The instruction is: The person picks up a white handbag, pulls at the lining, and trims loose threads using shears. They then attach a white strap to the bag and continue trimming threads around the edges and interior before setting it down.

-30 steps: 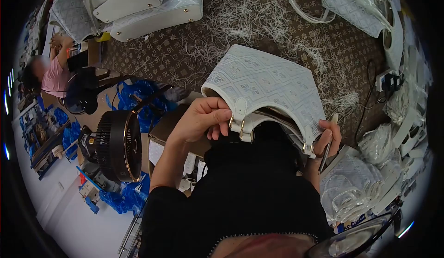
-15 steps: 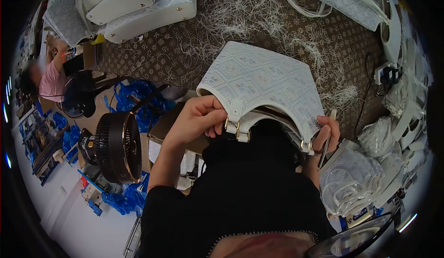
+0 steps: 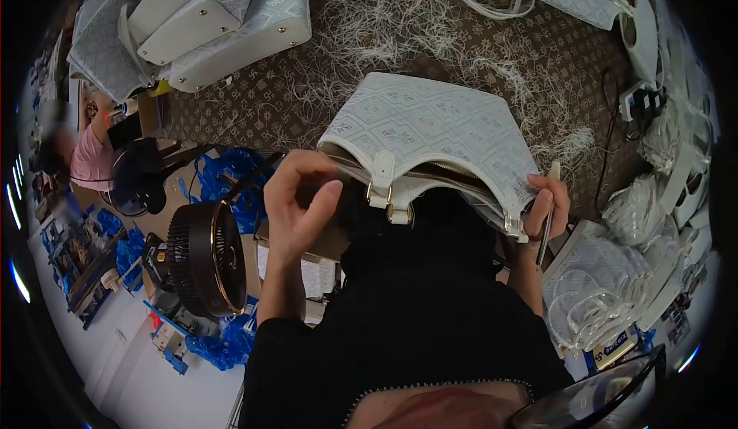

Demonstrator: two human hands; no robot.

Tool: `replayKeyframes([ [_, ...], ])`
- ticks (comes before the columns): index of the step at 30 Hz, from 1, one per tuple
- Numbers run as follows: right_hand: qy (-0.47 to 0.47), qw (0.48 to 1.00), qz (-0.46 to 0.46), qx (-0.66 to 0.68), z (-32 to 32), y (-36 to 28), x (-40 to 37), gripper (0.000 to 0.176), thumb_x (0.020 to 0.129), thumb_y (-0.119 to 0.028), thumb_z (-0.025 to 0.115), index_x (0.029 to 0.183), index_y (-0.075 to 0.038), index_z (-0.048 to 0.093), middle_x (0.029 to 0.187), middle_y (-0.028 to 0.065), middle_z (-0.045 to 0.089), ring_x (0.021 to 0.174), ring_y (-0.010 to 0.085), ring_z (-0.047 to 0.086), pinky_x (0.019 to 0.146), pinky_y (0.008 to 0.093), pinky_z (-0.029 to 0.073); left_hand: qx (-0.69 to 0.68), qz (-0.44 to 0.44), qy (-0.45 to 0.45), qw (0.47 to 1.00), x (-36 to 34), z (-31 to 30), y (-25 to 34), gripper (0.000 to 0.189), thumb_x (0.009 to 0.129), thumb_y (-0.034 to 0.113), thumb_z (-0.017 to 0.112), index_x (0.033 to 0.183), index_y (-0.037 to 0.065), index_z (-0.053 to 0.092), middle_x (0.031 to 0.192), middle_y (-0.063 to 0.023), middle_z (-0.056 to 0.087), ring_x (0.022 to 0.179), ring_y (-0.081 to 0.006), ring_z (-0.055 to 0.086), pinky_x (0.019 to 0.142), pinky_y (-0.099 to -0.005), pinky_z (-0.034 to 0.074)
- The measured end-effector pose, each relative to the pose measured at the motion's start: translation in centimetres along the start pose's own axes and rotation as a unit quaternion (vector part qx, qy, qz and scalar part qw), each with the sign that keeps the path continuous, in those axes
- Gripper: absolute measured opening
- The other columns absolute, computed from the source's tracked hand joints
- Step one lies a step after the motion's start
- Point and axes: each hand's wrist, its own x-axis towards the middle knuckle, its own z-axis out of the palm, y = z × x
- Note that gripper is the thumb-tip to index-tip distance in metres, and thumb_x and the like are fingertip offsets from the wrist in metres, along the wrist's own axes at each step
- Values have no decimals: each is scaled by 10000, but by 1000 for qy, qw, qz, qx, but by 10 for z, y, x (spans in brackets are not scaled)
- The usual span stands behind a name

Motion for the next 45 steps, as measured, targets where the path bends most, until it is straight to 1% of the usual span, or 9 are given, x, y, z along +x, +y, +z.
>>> replayKeyframes([
  [2,16,1000,-11,12,6,1,7,195,853,-91,498,945,55,588,794,131,615,703,197,539,652,289,429,242,267,-40,932,7,6,12,371,683,87,667,1034,33,557,1103,-147,558,983,-231,549,838,-323,430],
  [6,46,999,-5,29,13,0,28,196,867,-74,511,1005,50,572,816,113,635,684,155,549,649,267,442,398,329,-49,855,23,34,13,641,656,125,713,1237,83,444,1309,-124,437,1267,-325,338,1055,-487,188],
  [14,48,989,94,102,22,-6,75,257,905,-172,504,1092,-4,558,859,88,645,816,142,618,716,253,477,284,286,-29,915,62,31,26,581,731,-79,555,1275,74,420,1344,-106,404,1266,-262,362,1040,-438,262],
  [17,24,994,68,78,22,2,78,244,907,-174,501,1087,-24,568,859,71,648,791,125,614,706,245,473,538,475,0,696,71,36,36,575,728,-52,574,1257,143,459,1388,-64,340,1280,-264,329,1034,-458,281],
  [24,34,995,64,71,22,2,77,237,903,-176,511,1075,-29,580,836,60,653,775,103,607,679,229,465,656,457,-98,593,72,47,71,610,730,-32,571,1290,159,418,1393,-21,335,1302,-244,287,1052,-454,256],
  [33,54,992,32,107,19,9,74,222,889,-144,531,1071,-33,592,824,68,655,744,94,598,649,224,460,531,341,-180,754,58,34,52,541,772,88,572,1290,79,417,1272,-98,484,1228,-268,404,1030,-418,289],
  [35,40,994,42,93,19,5,69,222,889,-142,529,1073,-35,592,822,68,655,744,93,598,647,224,459,146,209,-223,941,57,27,29,413,849,160,538,1236,32,471,1199,-124,526,1124,-218,496,960,-358,369],
  [36,30,995,53,77,19,3,66,222,889,-140,528,1075,-37,591,821,69,655,745,91,597,645,224,457,78,138,-212,964,50,36,41,358,894,242,513,1158,2,532,1090,-114,572,998,-161,544,881,-295,414],
  [45,14,995,56,79,18,5,70,260,907,-151,492,1114,-9,561,866,62,641,757,92,567,702,235,462,136,176,-67,973,58,52,35,428,900,414,471,906,27,652,868,-75,628,851,-143,557,785,-286,432],
])
